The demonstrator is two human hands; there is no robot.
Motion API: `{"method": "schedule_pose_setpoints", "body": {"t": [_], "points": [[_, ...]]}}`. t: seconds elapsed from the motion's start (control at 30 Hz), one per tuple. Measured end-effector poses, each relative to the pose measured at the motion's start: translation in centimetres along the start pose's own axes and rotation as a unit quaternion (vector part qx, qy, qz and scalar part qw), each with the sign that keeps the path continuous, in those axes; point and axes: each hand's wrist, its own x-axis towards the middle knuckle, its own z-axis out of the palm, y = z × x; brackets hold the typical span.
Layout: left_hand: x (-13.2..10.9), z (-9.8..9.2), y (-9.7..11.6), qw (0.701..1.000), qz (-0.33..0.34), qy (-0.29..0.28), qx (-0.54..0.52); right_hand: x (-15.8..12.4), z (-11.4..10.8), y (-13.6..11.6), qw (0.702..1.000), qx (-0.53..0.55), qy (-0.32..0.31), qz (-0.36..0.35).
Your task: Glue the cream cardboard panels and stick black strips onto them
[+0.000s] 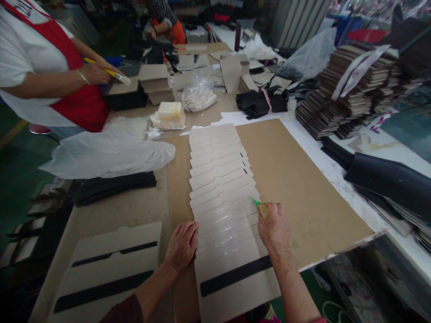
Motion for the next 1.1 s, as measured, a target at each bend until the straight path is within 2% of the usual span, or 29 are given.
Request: {"method": "schedule_pose_setpoints", "body": {"t": [0.1,0.27,0.33,0.47,0.57,0.7,0.8,0.93,1.1], "points": [[0.0,0.0,0.0,1.000,-0.001,0.001,0.002,-0.4,0.1,-0.1,0.999,0.020,-0.022,-0.013],[0.1,0.0,0.0,1.000,0.001,0.005,0.001,0.2,0.3,0.6,1.000,0.011,0.015,0.013],[0.1,-0.1,0.0,1.000,0.002,0.007,0.000,0.0,0.4,0.4,1.000,0.021,0.009,0.004],[0.1,0.0,0.0,1.000,0.000,0.009,0.001,-1.5,0.5,-0.4,0.997,0.068,-0.022,-0.013],[-0.1,0.1,0.0,1.000,-0.004,0.008,0.002,-2.1,0.7,-0.1,0.992,0.129,-0.012,0.011],[-0.2,0.2,0.0,1.000,-0.009,-0.001,0.000,-0.4,1.2,1.3,0.981,0.181,0.057,0.051],[-0.1,0.1,0.0,1.000,-0.009,-0.003,-0.002,1.5,1.6,1.8,0.975,0.192,0.104,0.050],[-0.1,0.0,0.1,1.000,-0.010,-0.004,-0.002,3.4,2.3,1.3,0.976,0.183,0.105,0.045],[-0.1,0.0,0.1,1.000,-0.014,-0.008,-0.002,4.2,3.0,0.6,0.980,0.168,0.092,0.052]]}}
